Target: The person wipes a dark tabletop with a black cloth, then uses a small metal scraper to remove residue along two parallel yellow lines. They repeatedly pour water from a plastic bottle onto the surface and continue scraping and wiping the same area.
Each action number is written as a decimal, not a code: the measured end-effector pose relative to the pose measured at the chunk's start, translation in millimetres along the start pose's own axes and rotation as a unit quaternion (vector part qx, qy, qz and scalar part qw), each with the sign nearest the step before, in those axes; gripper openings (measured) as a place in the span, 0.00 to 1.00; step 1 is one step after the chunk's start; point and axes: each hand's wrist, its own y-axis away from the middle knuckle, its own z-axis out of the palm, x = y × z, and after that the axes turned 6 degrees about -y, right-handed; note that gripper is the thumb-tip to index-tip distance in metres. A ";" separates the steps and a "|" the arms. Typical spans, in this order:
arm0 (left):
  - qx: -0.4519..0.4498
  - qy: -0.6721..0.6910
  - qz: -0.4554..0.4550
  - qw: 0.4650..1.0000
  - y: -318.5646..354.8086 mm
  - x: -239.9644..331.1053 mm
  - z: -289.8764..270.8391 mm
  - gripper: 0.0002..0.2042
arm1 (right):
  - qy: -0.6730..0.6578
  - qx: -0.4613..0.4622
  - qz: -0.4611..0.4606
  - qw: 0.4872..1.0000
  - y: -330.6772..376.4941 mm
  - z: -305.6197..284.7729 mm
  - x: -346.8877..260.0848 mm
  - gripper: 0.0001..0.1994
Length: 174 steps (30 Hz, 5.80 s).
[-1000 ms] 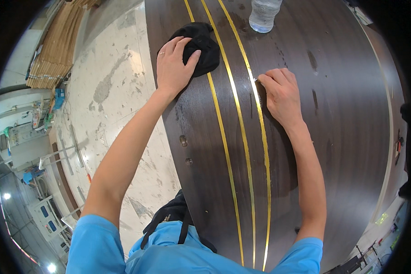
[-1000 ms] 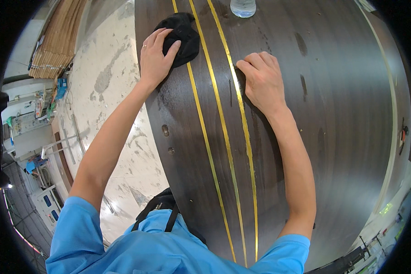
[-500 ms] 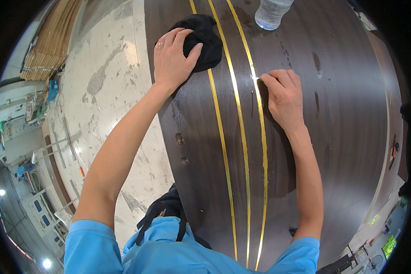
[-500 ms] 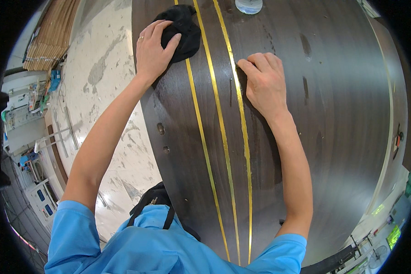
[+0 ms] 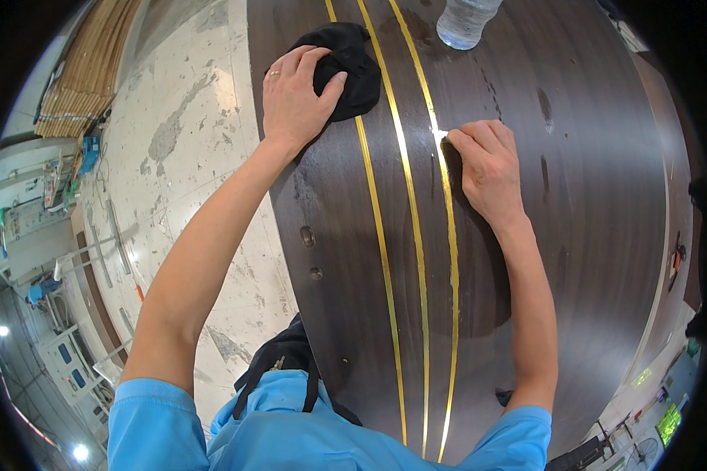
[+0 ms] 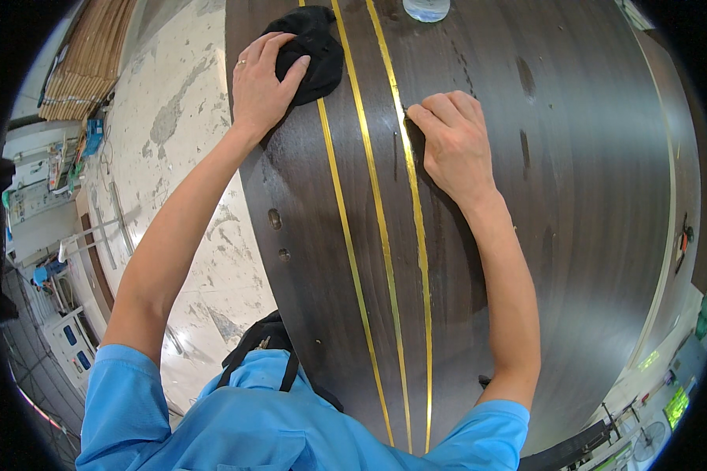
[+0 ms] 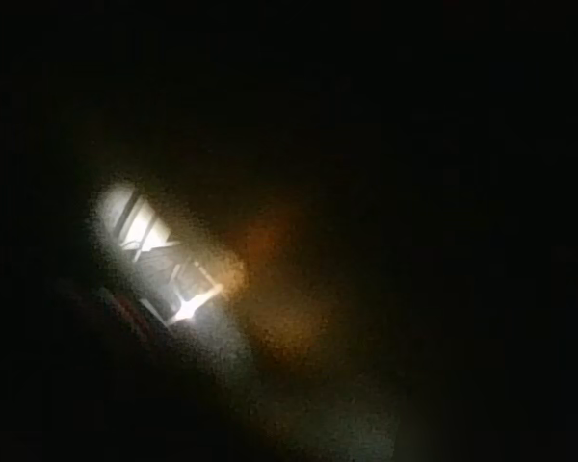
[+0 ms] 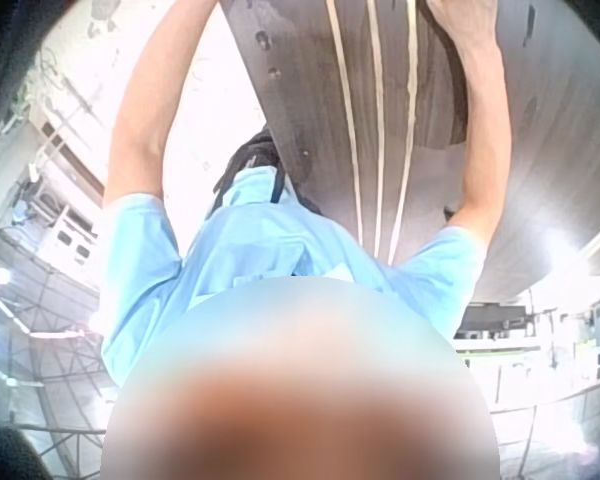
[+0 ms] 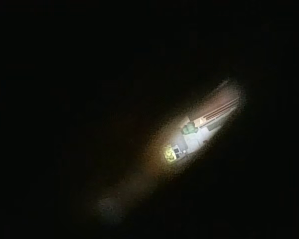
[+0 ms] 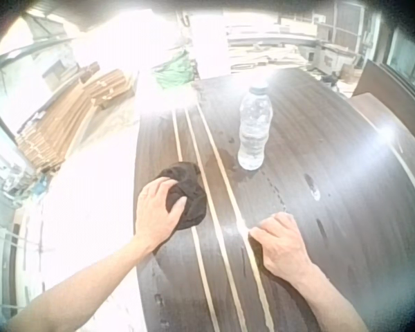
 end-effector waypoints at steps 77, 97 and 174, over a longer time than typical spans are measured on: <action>0.004 -0.035 0.021 0.999 0.0 -2.3 0.7 0.26 | -0.014 0.002 0.000 1.000 22.9 -5.2 -14.6 0.12; 0.026 -0.013 0.021 0.999 -0.2 -3.4 4.3 0.24 | -0.024 -0.017 -0.013 0.999 29.7 -11.0 -17.2 0.13; 0.002 -0.053 0.021 0.998 0.0 -6.7 5.3 0.26 | -0.061 -0.055 -0.011 0.997 108.8 -50.7 -67.1 0.15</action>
